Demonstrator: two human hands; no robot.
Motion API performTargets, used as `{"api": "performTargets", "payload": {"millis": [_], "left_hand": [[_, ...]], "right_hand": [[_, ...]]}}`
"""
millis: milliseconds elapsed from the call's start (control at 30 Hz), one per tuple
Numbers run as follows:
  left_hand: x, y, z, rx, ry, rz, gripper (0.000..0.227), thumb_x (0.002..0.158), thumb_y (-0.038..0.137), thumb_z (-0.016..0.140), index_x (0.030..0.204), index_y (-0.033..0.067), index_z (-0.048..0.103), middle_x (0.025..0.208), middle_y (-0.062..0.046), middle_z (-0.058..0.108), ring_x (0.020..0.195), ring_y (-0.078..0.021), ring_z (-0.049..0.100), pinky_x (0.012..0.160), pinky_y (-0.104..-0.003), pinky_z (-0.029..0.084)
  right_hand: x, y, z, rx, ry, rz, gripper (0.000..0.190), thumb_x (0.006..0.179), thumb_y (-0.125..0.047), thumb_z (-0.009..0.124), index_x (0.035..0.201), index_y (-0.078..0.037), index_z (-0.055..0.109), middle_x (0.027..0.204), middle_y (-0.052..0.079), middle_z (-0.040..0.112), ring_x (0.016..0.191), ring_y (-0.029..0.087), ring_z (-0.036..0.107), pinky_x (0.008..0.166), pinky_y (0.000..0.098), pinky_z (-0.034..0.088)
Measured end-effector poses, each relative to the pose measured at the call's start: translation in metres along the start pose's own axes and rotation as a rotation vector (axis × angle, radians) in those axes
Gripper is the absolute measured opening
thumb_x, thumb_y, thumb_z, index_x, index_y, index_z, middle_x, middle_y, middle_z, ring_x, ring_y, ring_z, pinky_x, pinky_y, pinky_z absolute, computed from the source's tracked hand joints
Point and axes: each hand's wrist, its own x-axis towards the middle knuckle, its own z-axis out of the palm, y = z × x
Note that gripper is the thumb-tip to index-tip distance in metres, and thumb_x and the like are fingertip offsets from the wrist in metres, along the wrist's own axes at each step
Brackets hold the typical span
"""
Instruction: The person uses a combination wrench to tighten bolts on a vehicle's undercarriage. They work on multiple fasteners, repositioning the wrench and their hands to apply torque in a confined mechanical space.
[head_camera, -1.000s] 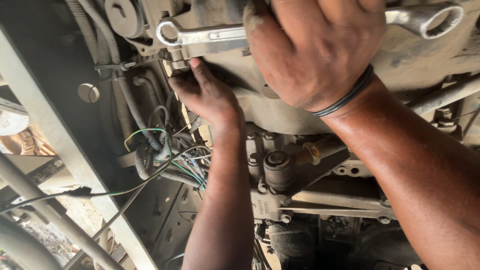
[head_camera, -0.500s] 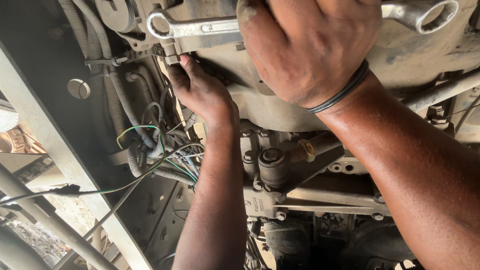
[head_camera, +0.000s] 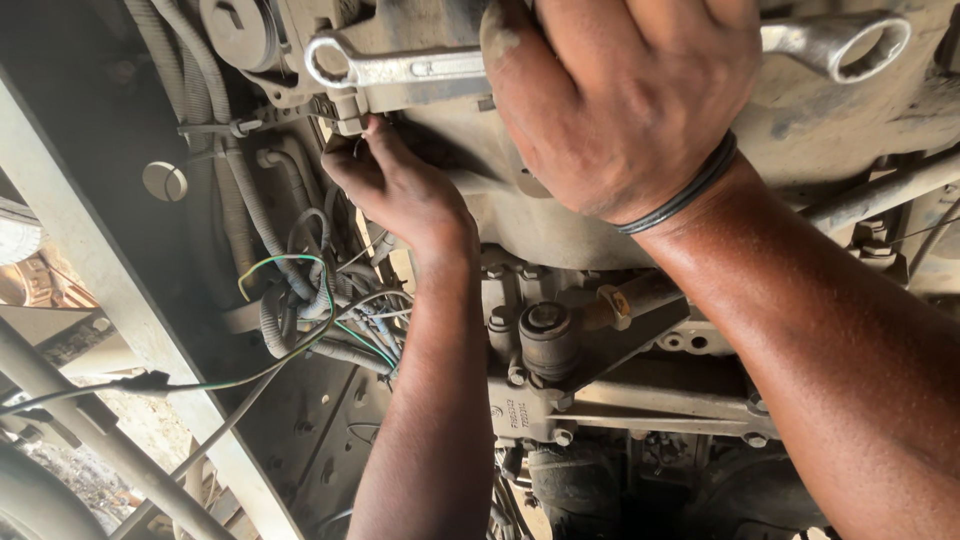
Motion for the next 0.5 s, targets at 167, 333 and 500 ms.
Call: {"api": "performTargets", "payload": {"millis": [167,333,500], "left_hand": [[0.008,0.005,0.005,0.219,0.077,-0.102,0.027,0.111,0.014,0.055,0.128,-0.0068,0.053,0.113,-0.014,0.068,0.096,-0.0193,0.062,0.085,-0.03,0.053],[0.001,0.015,0.015,-0.021,0.123,-0.164,0.032,0.103,0.012,0.057,0.13,-0.0052,0.051,0.117,-0.015,0.064,0.1,-0.0204,0.061,0.088,-0.032,0.052],[-0.003,0.022,0.011,0.028,0.133,-0.41,0.039,0.115,0.014,0.055,0.124,-0.021,0.041,0.096,-0.027,0.035,0.087,-0.0373,0.03,0.075,-0.049,0.024]], "right_hand": [[-0.005,-0.002,0.003,-0.019,0.021,-0.009,0.008,0.099,-0.005,0.061,0.095,-0.012,0.062,0.105,-0.001,0.059,0.097,0.017,0.052,0.083,0.0363,0.035],[-0.004,0.0,0.004,-0.042,0.006,-0.013,0.008,0.098,-0.004,0.061,0.094,-0.011,0.061,0.106,0.0,0.06,0.099,0.018,0.054,0.083,0.0365,0.037],[-0.011,-0.003,0.006,-0.043,0.001,-0.027,0.008,0.097,-0.003,0.061,0.094,-0.011,0.061,0.106,0.001,0.059,0.099,0.018,0.054,0.083,0.037,0.037]]}}
